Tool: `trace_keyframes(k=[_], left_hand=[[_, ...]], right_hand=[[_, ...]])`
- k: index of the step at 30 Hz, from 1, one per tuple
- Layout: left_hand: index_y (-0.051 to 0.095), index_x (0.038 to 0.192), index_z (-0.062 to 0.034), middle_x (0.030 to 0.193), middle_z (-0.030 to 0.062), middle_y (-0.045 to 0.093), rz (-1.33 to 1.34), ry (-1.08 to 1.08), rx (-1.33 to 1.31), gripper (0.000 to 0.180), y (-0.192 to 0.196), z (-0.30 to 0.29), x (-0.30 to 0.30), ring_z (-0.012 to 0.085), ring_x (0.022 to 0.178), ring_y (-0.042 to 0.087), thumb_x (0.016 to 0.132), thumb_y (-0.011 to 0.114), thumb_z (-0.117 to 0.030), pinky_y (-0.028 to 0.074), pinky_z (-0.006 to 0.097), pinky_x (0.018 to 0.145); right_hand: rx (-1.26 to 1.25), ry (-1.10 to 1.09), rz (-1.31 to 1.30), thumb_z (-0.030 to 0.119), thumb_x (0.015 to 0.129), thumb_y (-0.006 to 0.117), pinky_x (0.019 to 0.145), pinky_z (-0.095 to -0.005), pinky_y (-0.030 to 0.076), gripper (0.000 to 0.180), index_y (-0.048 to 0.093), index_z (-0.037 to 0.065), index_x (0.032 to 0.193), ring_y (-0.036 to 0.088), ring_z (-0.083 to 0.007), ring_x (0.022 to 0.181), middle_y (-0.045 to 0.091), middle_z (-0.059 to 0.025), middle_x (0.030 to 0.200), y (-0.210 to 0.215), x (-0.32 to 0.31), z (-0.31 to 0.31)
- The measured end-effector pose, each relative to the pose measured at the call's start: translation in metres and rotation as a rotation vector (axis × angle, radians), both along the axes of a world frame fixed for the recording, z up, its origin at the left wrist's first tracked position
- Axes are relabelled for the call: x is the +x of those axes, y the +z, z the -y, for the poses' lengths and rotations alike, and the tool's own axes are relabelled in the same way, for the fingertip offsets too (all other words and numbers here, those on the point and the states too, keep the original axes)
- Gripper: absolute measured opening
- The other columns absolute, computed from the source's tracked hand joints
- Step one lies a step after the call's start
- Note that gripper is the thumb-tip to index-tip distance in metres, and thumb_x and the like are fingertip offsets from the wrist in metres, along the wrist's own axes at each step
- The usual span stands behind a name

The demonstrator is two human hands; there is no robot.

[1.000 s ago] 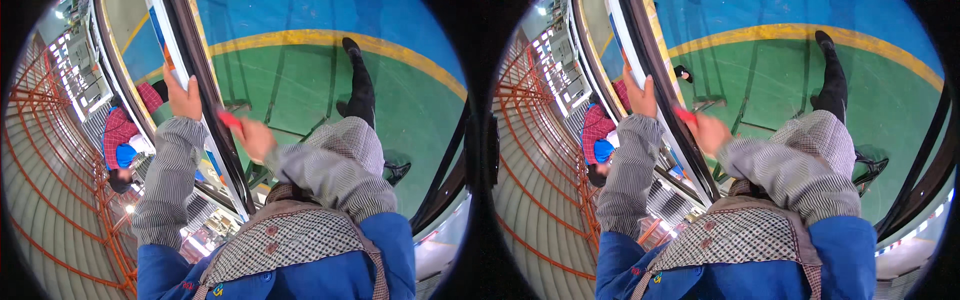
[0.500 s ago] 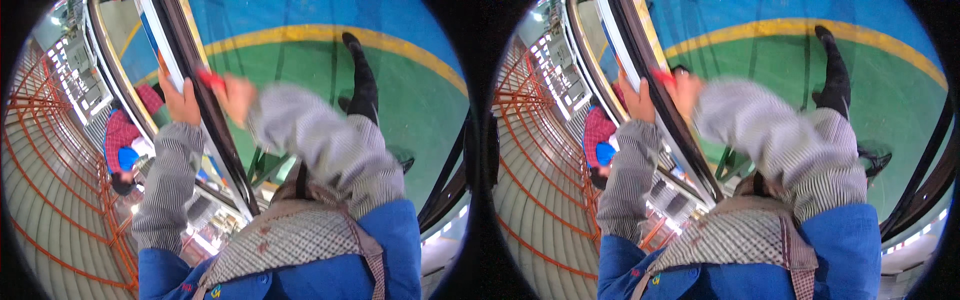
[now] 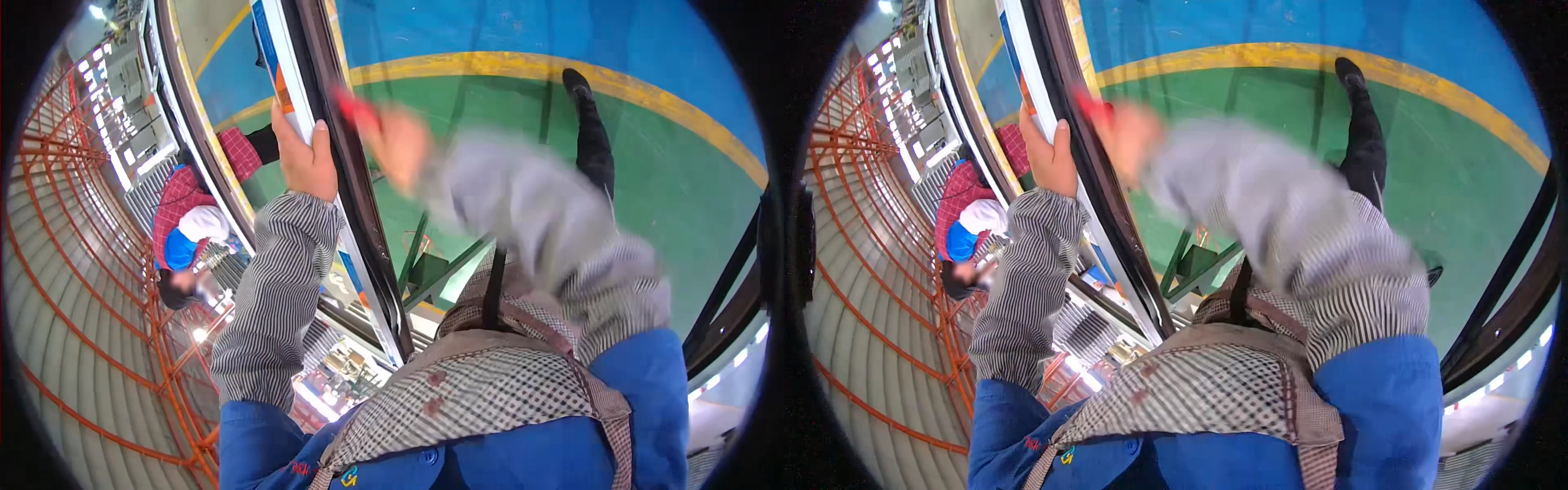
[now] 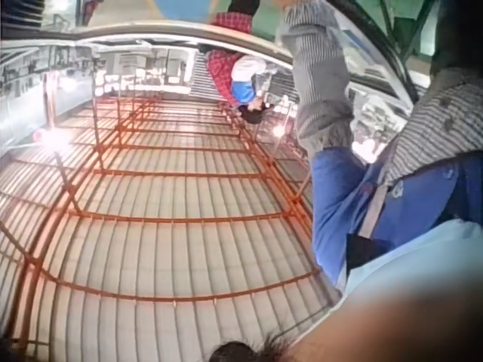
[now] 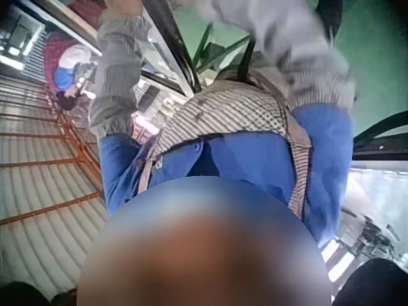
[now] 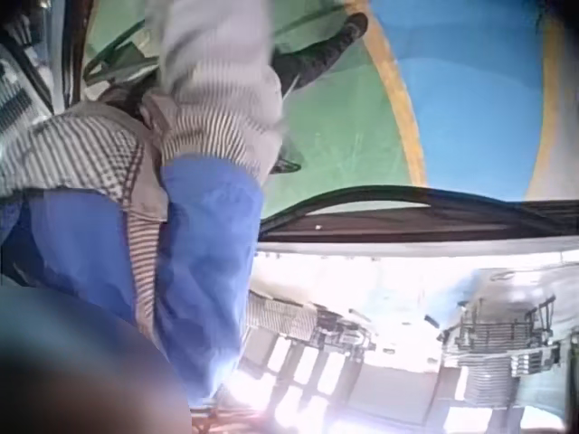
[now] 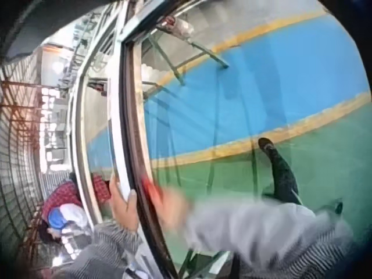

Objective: Assembling or finishing metal window frames by applying a seal or protective strip.

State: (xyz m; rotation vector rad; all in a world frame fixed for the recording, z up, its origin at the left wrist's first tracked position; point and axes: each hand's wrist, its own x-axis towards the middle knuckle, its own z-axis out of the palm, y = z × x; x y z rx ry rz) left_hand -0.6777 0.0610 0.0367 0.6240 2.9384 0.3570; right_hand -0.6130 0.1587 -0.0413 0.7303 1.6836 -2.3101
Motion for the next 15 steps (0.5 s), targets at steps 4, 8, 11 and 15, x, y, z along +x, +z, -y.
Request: trace_keyframes(k=[4,8,11,15], left_hand=[[0.022,0.139,0.0073,0.135,0.0271,0.04,0.03,-0.033,0.102,0.063,-0.008,-0.026,-0.006,0.0363,0.124,0.043,0.089,0.053,-0.016,0.031,0.036,0.104],[0.023,0.141,0.0039,0.138,0.0233,0.038,0.089,0.055,0.259,0.057,-0.012,-0.013,0.007,0.03,0.128,0.04,0.094,0.046,-0.017,0.031,0.033,0.105],[0.028,0.14,0.0033,0.139,0.0195,0.039,0.15,0.156,0.408,0.05,-0.02,0.027,0.032,0.0271,0.13,0.038,0.098,0.038,-0.021,0.029,0.033,0.106],[0.035,0.138,0.0022,0.138,0.0158,0.043,0.272,0.239,0.559,0.046,-0.018,0.034,0.058,0.025,0.128,0.041,0.102,0.029,-0.025,0.028,0.032,0.106]], right_hand=[[0.06,0.522,0.01,0.039,0.092,0.047,0.069,-0.0468,0.049,0.033,0.058,0.01,0.103,0.063,-0.037,0.077,0.065,-0.0174,0.082,-0.004,0.174,0.068],[0.233,0.539,0.016,0.037,0.091,0.049,0.062,-0.051,0.048,0.031,0.054,0.007,0.095,0.062,-0.0388,0.07,0.063,-0.0169,0.075,0.004,0.158,0.027],[0.247,0.305,0.03,0.032,0.092,0.051,0.06,-0.0474,0.046,0.028,0.055,0.005,0.094,0.061,-0.0384,0.069,0.062,-0.0203,0.074,0.026,0.138,0.003],[0.282,0.253,0.025,0.028,0.092,0.051,0.061,-0.0487,0.045,0.026,0.052,0.002,0.09,0.059,-0.043,0.07,0.059,-0.0246,0.075,0.034,0.135,0.039]])
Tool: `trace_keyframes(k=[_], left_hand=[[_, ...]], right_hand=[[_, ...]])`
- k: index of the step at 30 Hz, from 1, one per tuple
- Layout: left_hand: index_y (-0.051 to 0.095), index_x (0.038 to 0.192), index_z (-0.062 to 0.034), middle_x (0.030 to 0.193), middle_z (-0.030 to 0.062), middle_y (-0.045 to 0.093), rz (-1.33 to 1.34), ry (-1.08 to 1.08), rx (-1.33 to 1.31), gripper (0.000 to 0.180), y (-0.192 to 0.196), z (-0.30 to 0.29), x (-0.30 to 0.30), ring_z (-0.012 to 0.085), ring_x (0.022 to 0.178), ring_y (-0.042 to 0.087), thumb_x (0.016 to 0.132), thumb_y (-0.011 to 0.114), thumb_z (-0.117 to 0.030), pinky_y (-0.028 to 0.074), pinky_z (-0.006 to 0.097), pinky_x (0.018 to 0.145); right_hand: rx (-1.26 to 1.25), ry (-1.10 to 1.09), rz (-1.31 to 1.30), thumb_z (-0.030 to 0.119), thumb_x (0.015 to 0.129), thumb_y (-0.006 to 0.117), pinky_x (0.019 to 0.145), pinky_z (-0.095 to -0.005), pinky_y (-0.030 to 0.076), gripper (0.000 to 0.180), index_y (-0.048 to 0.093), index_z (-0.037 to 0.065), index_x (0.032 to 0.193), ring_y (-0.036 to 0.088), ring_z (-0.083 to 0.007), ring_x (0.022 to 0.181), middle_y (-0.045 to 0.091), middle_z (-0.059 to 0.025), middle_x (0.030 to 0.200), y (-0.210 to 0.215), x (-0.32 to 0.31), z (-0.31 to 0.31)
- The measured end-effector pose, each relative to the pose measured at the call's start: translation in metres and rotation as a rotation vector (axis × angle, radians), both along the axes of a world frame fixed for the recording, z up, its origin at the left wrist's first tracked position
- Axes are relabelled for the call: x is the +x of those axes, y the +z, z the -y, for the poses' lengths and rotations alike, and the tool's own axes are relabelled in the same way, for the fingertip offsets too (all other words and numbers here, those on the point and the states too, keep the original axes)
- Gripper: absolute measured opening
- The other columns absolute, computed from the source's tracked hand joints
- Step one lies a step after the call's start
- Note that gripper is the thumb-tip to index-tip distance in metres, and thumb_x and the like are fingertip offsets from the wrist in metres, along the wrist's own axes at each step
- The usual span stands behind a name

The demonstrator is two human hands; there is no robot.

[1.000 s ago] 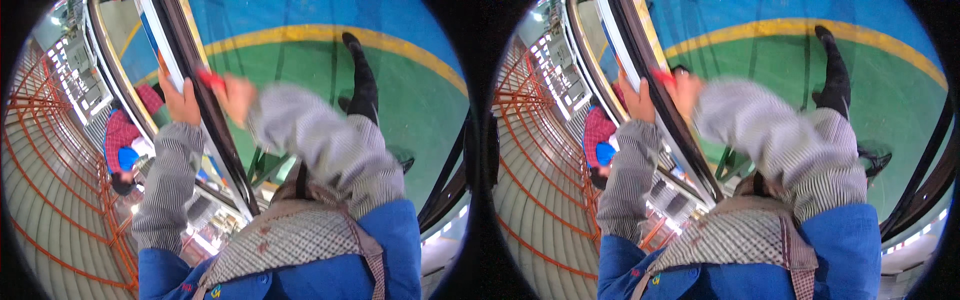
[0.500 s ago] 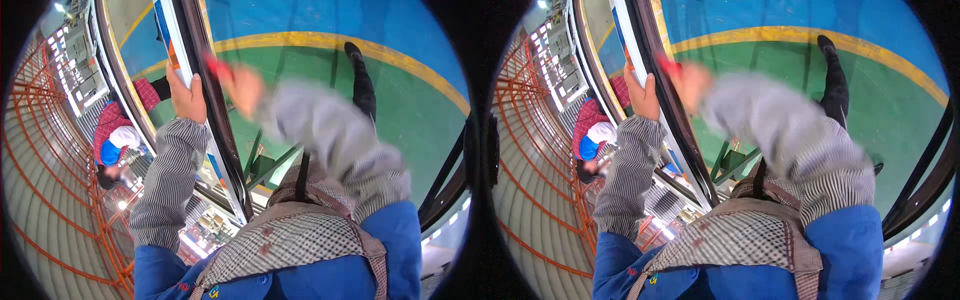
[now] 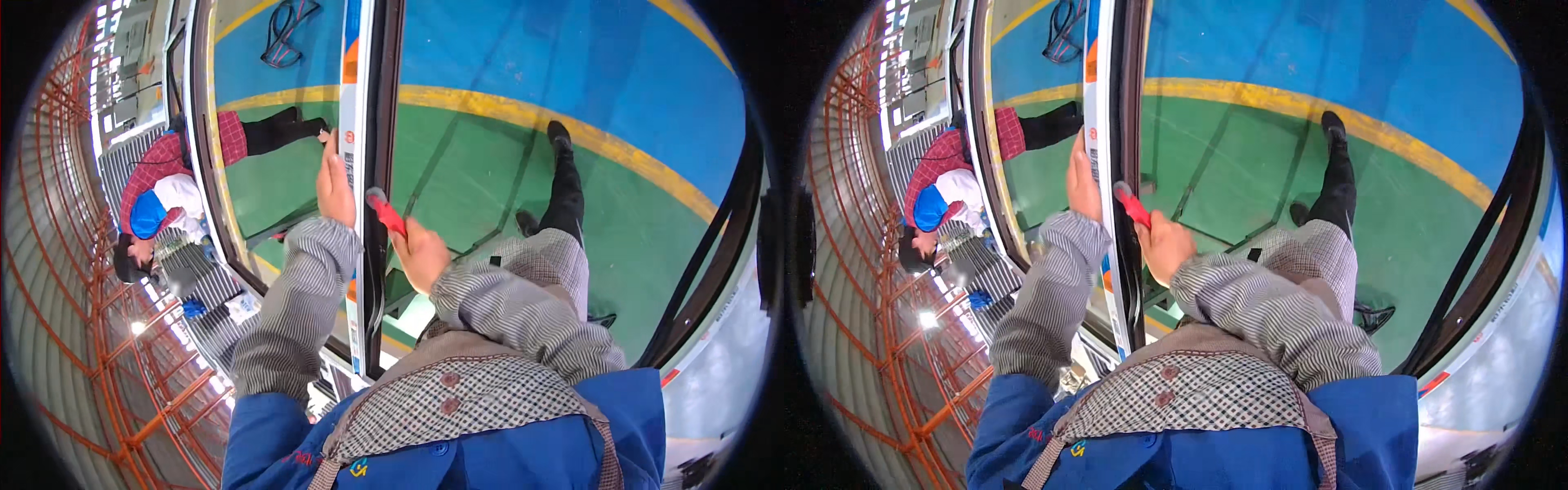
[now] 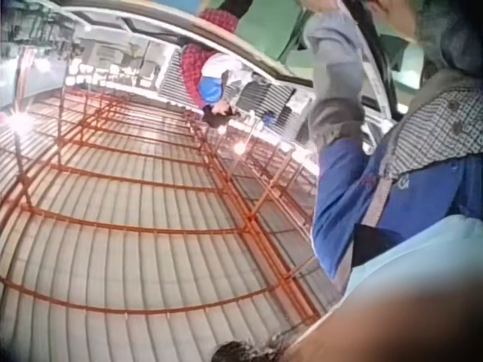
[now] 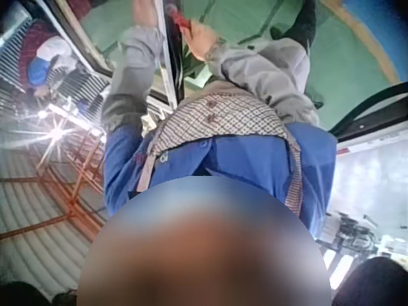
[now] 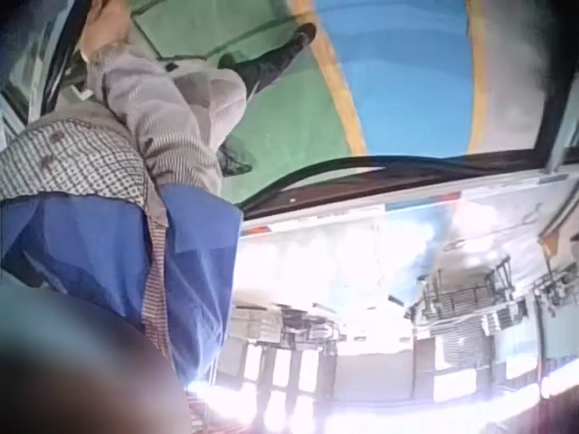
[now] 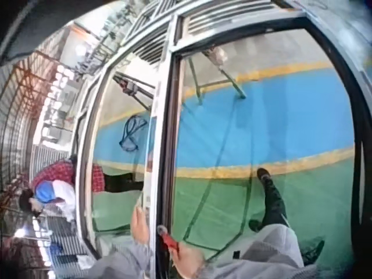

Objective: Assembling or finishing metal window frames by applying a seal or protective strip.

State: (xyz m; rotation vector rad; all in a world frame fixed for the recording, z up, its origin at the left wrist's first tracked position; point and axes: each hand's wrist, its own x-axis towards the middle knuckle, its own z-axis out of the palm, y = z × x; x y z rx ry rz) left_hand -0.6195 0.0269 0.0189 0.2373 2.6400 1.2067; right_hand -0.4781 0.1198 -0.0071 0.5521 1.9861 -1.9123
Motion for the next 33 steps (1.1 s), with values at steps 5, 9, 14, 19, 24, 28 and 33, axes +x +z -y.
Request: trace_keyframes(k=[5,9,14,19,24,28,33], left_hand=[[0.037,0.137,0.002,0.131,0.0189,0.049,-0.066,-0.076,-0.068,0.043,0.015,-0.018,0.0,0.0274,0.122,0.047,0.1,0.029,-0.018,0.033,0.032,0.102],[0.036,0.138,0.0014,0.132,0.0195,0.048,-0.015,-0.049,-0.07,0.043,0.009,-0.003,0.005,0.0294,0.121,0.048,0.099,0.029,-0.015,0.034,0.032,0.101],[0.033,0.139,0.0007,0.133,0.0205,0.047,-0.062,-0.083,-0.112,0.044,0.019,-0.005,0.01,0.0325,0.121,0.048,0.097,0.031,-0.015,0.036,0.033,0.101],[0.032,0.14,0.0,0.132,0.0218,0.048,-0.009,-0.065,-0.179,0.046,0.027,-0.01,0.011,0.0357,0.118,0.051,0.096,0.034,-0.012,0.04,0.036,0.098],[0.032,0.139,0.0009,0.131,0.0238,0.048,-0.03,-0.049,-0.184,0.048,0.033,-0.005,0.011,0.037,0.116,0.052,0.093,0.038,-0.01,0.041,0.037,0.096],[0.032,0.139,0.0016,0.13,0.0243,0.048,0.003,-0.069,-0.208,0.048,0.038,-0.021,0.009,0.0375,0.115,0.052,0.093,0.04,-0.011,0.041,0.038,0.096],[0.032,0.138,0.0041,0.129,0.0248,0.049,-0.016,-0.047,-0.298,0.051,0.031,-0.022,0.011,0.0389,0.113,0.052,0.093,0.043,-0.017,0.042,0.04,0.095]], right_hand=[[0.086,-0.405,-0.104,0.032,0.093,0.05,0.06,-0.0469,0.046,0.034,0.052,-0.001,0.083,0.059,-0.0407,0.066,0.058,-0.0233,0.072,-0.006,-0.103,-0.033],[0.088,-0.363,-0.191,0.03,0.094,0.048,0.058,-0.0412,0.047,0.032,0.058,0.0,0.087,0.061,-0.028,0.066,0.061,-0.0166,0.071,-0.015,-0.062,-0.007],[0.273,-0.228,-0.169,0.03,0.094,0.047,0.056,-0.0386,0.045,0.032,0.058,0.0,0.094,0.058,-0.0239,0.062,0.06,-0.0111,0.069,-0.027,-0.066,-0.016],[0.097,-0.297,-0.021,0.032,0.094,0.047,0.055,-0.0388,0.045,0.032,0.058,0.001,0.096,0.056,-0.0231,0.06,0.058,-0.0082,0.067,-0.015,-0.167,-0.089],[0.213,-0.295,-0.336,0.032,0.093,0.048,0.059,-0.0406,0.047,0.038,0.057,0.008,0.12,0.06,-0.025,0.062,0.062,-0.0133,0.074,-0.029,-0.098,-0.042],[0.363,-0.36,-0.171,0.044,0.089,0.053,0.044,-0.0396,0.041,0.042,0.056,0.005,0.074,0.055,-0.0229,0.049,0.056,-0.0099,0.061,-0.054,-0.252,-0.162],[0.477,-0.091,0.072,0.045,0.089,0.052,0.056,-0.0477,0.047,0.046,0.061,0.0,0.091,0.062,-0.0387,0.067,0.065,-0.021,0.076,-0.053,-0.27,-0.18]])
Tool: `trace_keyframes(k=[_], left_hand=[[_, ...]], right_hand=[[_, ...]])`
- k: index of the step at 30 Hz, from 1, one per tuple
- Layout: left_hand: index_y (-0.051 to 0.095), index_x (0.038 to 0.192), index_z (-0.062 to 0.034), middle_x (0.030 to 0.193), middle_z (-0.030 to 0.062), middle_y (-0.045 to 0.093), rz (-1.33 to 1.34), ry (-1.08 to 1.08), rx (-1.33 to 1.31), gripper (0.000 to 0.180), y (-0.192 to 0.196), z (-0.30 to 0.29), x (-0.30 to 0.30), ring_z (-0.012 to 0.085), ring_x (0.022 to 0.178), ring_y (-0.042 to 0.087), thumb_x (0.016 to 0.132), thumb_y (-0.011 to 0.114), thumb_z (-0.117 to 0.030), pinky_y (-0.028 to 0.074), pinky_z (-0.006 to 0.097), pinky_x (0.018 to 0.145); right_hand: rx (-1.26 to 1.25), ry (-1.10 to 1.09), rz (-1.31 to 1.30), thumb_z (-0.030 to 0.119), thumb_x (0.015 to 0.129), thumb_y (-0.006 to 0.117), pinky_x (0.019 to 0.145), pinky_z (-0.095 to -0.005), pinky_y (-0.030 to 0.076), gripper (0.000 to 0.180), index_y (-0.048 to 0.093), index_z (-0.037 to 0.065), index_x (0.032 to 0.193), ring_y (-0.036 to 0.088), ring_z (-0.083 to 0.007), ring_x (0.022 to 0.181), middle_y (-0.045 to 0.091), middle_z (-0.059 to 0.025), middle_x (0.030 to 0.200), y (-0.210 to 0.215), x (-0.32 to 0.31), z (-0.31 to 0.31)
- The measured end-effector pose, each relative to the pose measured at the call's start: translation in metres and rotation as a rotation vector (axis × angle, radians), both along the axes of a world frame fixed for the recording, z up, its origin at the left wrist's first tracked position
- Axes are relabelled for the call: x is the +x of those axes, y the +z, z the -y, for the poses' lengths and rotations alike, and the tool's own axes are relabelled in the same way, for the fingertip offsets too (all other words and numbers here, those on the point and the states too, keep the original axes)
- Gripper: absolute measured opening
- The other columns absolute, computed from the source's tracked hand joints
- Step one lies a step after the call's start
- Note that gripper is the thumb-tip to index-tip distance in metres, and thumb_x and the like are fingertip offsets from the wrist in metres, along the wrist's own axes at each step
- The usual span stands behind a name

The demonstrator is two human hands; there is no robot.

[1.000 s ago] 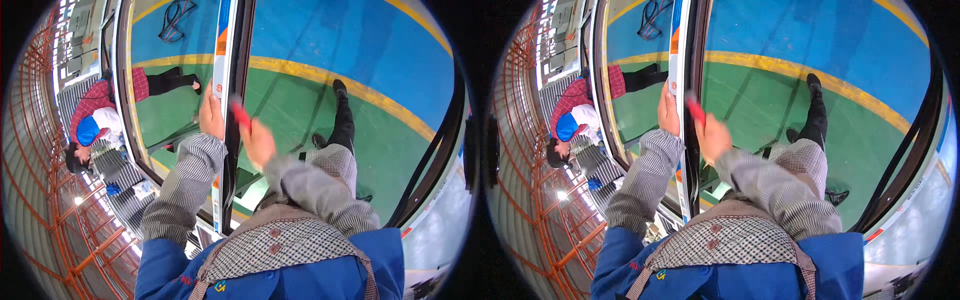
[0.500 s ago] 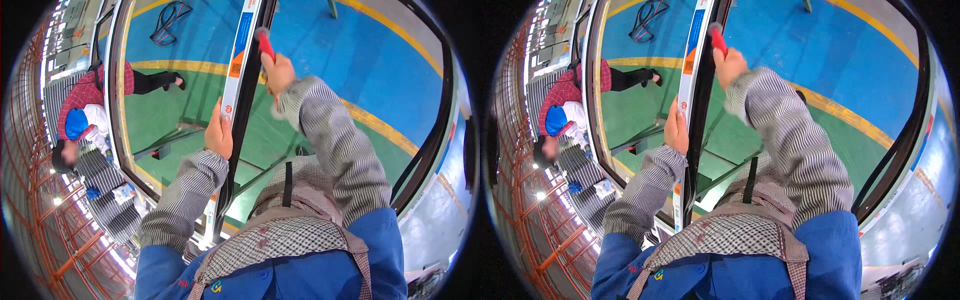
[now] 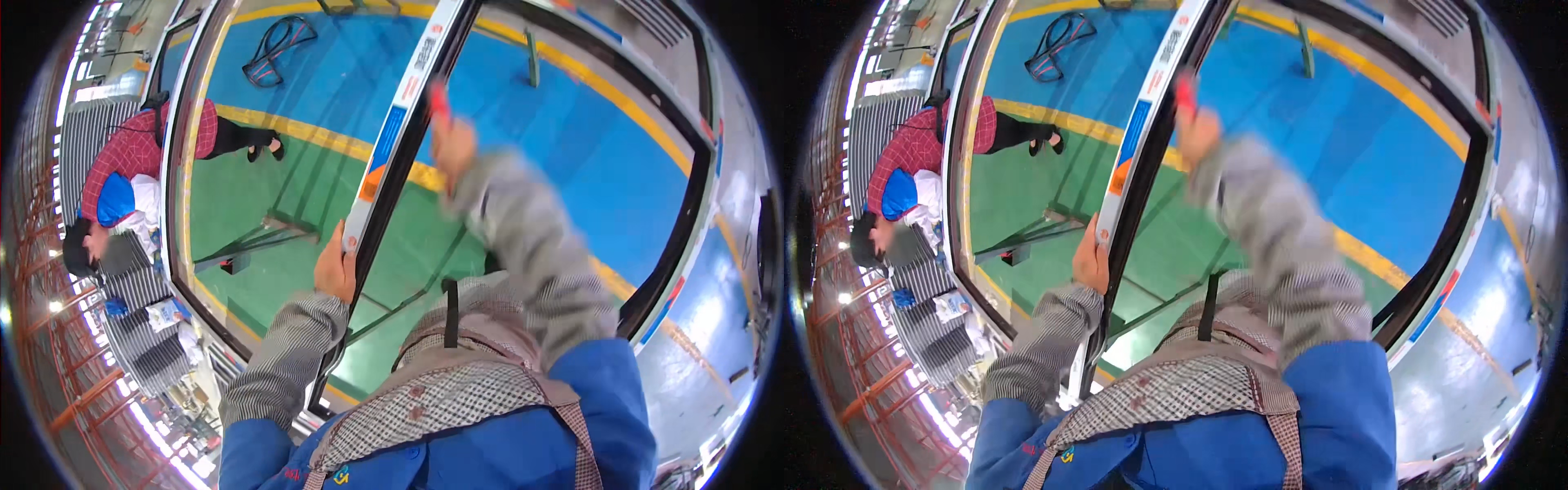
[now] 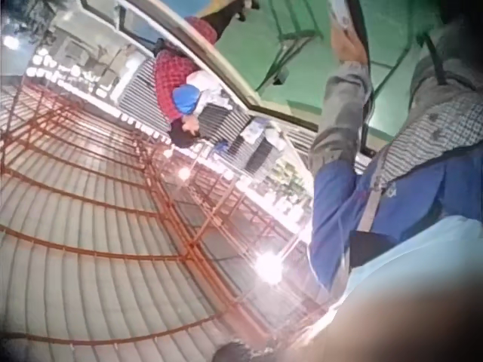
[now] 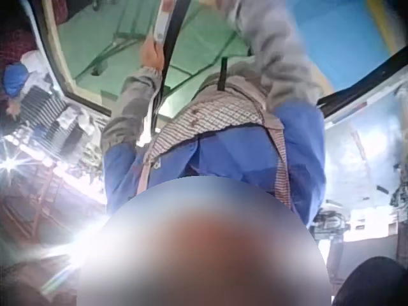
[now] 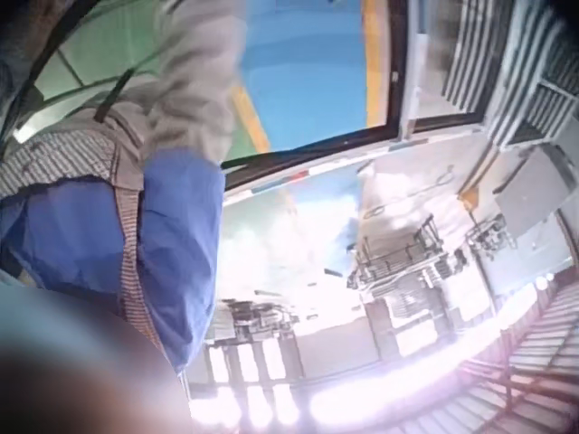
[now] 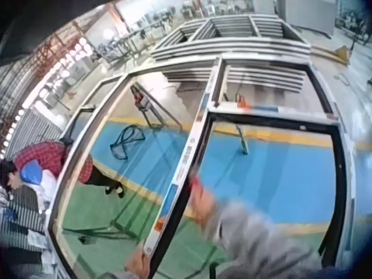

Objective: Assembling or finishing metal window frames by applying a seal or protective strip.

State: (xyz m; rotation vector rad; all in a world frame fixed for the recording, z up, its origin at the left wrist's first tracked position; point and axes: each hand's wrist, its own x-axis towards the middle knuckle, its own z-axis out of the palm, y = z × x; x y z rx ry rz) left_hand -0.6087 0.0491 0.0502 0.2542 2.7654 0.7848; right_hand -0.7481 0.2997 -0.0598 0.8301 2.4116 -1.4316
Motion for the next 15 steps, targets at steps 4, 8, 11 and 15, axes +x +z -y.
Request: trace_keyframes(k=[4,8,11,15], left_hand=[[0.033,0.14,-0.0013,0.126,0.0235,0.051,-0.14,0.024,-0.092,0.053,-0.002,0.023,0.015,0.0388,0.111,0.053,0.091,0.046,-0.015,0.042,0.04,0.094],[0.028,0.143,-0.0063,0.119,0.0189,0.054,-0.153,0.033,-0.267,0.071,0.002,-0.015,0.012,0.0361,0.105,0.054,0.082,0.063,-0.02,0.043,0.043,0.09],[0.031,0.141,-0.0069,0.12,0.0168,0.053,-0.105,0.194,-0.233,0.071,0.002,-0.016,0.036,0.0356,0.108,0.052,0.08,0.065,-0.019,0.042,0.043,0.09],[0.038,0.136,-0.0076,0.118,0.0138,0.054,-0.138,0.436,-0.433,0.066,-0.005,0.002,0.1,0.0327,0.108,0.052,0.078,0.068,-0.02,0.042,0.041,0.09]], right_hand=[[0.164,0.296,-0.33,0.039,0.093,0.047,0.094,-0.0469,0.04,0.053,0.05,-0.001,0.128,0.05,-0.0445,0.112,0.053,-0.0297,0.121,0.046,0.125,0.08],[-0.208,0.002,-0.114,0.045,0.092,0.045,0.054,-0.0497,0.044,0.046,0.058,0.002,0.082,0.06,-0.0404,0.069,0.062,-0.0207,0.073,-0.014,-0.01,-0.031],[-0.59,-0.033,-0.109,0.043,0.093,0.048,0.031,-0.0304,0.032,0.045,0.048,0.012,0.061,0.039,-0.0147,0.033,0.043,-0.0034,0.043,0.063,-0.08,-0.109],[-0.715,0.269,-0.151,0.037,0.095,0.048,0.031,-0.0263,0.032,0.034,0.049,0.011,0.074,0.042,-0.0119,0.036,0.045,-0.002,0.048,0.109,-0.042,-0.099]])
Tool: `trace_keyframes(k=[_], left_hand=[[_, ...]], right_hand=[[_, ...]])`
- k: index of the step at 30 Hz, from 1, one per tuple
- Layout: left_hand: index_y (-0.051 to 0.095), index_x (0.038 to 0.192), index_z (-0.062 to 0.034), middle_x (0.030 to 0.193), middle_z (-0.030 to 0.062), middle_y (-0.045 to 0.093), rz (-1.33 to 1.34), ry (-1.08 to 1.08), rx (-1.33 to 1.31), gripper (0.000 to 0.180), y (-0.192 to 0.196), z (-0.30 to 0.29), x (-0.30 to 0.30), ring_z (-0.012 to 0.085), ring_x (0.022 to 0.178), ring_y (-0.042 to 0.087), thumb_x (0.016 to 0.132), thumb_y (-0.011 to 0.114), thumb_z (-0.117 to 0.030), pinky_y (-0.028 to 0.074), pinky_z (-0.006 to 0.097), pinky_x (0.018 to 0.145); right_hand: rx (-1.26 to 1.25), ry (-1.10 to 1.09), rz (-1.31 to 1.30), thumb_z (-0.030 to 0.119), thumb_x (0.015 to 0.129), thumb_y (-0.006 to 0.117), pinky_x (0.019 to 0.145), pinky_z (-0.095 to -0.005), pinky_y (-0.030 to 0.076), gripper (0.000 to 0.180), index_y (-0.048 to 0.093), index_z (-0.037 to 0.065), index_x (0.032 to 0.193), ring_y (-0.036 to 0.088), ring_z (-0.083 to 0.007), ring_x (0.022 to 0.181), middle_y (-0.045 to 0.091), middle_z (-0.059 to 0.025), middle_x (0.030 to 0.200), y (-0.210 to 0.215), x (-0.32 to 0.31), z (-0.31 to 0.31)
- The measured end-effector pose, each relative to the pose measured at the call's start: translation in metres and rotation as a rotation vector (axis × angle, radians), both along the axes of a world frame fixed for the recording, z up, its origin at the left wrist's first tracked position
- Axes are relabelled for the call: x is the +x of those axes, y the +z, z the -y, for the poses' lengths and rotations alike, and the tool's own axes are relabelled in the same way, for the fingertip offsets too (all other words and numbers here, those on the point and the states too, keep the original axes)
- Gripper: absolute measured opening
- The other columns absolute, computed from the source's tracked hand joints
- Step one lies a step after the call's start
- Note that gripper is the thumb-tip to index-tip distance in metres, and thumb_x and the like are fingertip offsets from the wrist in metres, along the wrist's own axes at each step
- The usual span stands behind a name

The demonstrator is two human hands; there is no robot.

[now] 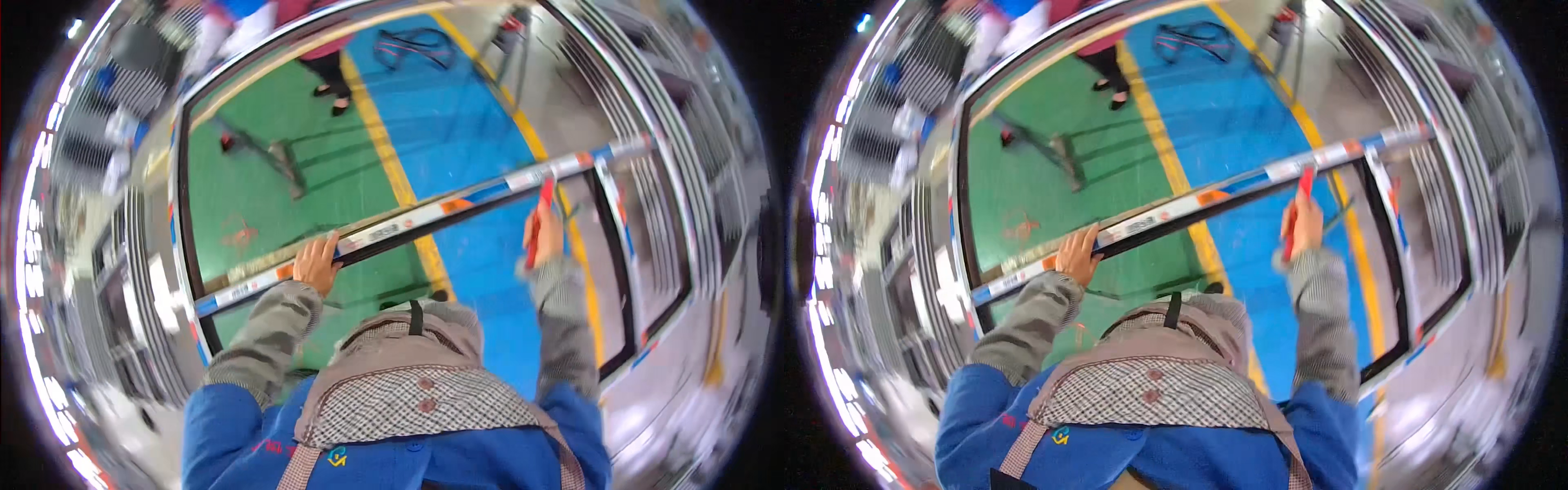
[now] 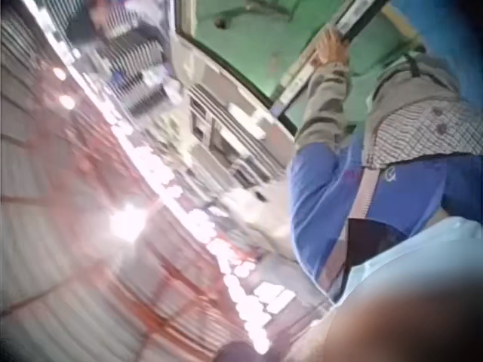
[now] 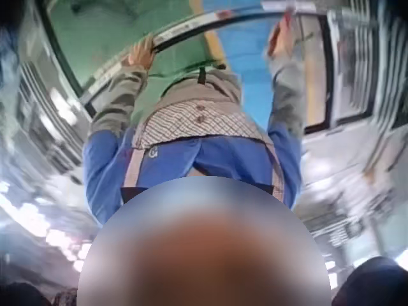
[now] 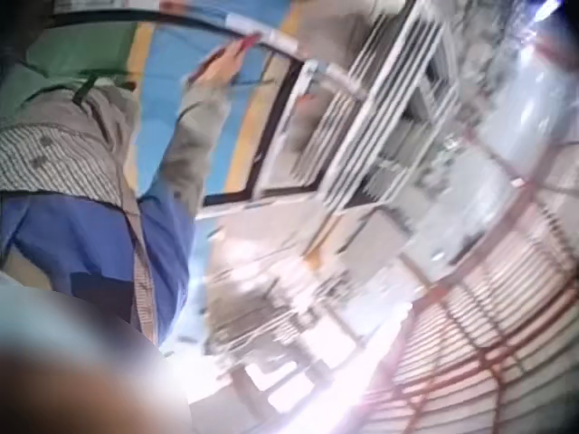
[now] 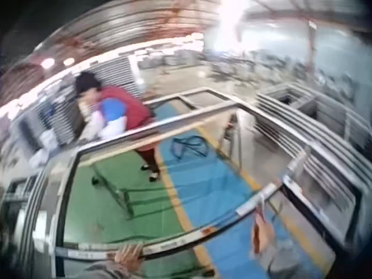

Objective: Assembling or finishing metal window frames by applying a seal or protective strip.

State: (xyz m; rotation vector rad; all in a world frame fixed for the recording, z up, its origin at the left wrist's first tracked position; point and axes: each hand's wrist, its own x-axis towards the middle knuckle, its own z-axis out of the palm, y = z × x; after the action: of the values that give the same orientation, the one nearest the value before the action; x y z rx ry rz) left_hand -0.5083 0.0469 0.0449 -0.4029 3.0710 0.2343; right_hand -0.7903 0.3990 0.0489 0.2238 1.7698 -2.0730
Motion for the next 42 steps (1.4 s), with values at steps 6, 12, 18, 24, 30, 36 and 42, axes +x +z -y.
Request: trace_keyframes(k=[6,12,18,24,30,36,42], left_hand=[[0.048,0.125,-0.01,0.095,0.0062,0.056,-0.339,0.005,-0.126,0.056,-0.035,-0.032,-0.032,0.0246,0.091,0.055,0.074,0.068,-0.022,0.044,0.036,0.084],[0.059,0.11,-0.0112,0.111,0.0081,0.057,-0.598,0.373,0.039,0.035,0.01,-0.097,-0.055,0.0288,0.1,0.054,0.081,0.063,-0.031,0.042,0.039,0.089],[0.055,0.097,-0.0055,0.073,0.0026,0.056,-1.365,0.78,1.936,0.028,0.022,-0.177,-0.096,0.0102,0.054,0.054,0.093,0.055,-0.033,0.045,0.025,0.048],[0.057,0.097,-0.0061,0.065,-0.001,0.054,-2.035,1.595,1.231,0.022,-0.044,-0.171,-0.046,0.0084,0.051,0.052,0.085,0.067,-0.022,0.042,0.024,0.046],[0.061,0.095,-0.0035,0.074,0.0151,0.065,-1.855,1.827,0.719,0.03,-0.07,-0.113,-0.032,0.0278,0.068,0.065,0.074,0.073,-0.021,0.05,0.037,0.066],[0.062,0.09,-0.0034,0.076,0.0166,0.065,-1.72,1.885,0.64,0.027,-0.065,-0.105,-0.039,0.0339,0.075,0.064,0.073,0.073,-0.02,0.05,0.04,0.068],[0.065,0.091,-0.0002,0.074,0.0116,0.066,-1.919,1.867,0.722,0.025,-0.076,-0.097,-0.049,0.0191,0.068,0.063,0.073,0.074,-0.014,0.05,0.031,0.065]], right_hand=[[0.052,0.486,-0.045,0.033,0.097,0.047,0.043,-0.0267,0.04,0.029,0.052,0.005,0.087,0.051,-0.0128,0.049,0.054,-0.0045,0.062,0.053,0.026,0.082],[0.034,1.056,-0.33,0.03,0.099,0.044,0.064,-0.0236,0.044,0.03,0.058,0.004,0.102,0.051,-0.0084,0.076,0.06,-0.0041,0.097,0.091,0.041,0.169],[0.075,1.644,-0.557,0.029,0.101,0.038,0.096,-0.0324,0.04,0.04,0.054,-0.002,0.119,0.051,-0.0205,0.112,0.054,-0.0108,0.118,0.076,0.081,0.192],[0.203,1.705,-1.721,0.029,0.083,0.066,0.102,-0.0405,0.034,0.068,0.036,-0.004,0.134,0.044,-0.036,0.121,0.046,-0.0226,0.128,0.018,0.092,0.242],[0.355,1.749,-1.592,0.026,0.078,0.072,0.1,-0.0369,0.036,0.077,0.031,-0.006,0.135,0.047,-0.0332,0.12,0.046,-0.0239,0.129,-0.005,0.122,0.258],[0.207,1.677,-1.551,0.018,0.08,0.07,0.092,-0.0356,0.043,0.06,0.043,-0.005,0.128,0.057,-0.0316,0.107,0.057,-0.0212,0.116,-0.015,0.123,0.258],[0.284,1.6,-1.398,0.011,0.082,0.068,0.079,-0.0282,0.046,0.033,0.052,-0.002,0.109,0.059,-0.0164,0.086,0.061,-0.0102,0.095,-0.014,0.129,0.259]])
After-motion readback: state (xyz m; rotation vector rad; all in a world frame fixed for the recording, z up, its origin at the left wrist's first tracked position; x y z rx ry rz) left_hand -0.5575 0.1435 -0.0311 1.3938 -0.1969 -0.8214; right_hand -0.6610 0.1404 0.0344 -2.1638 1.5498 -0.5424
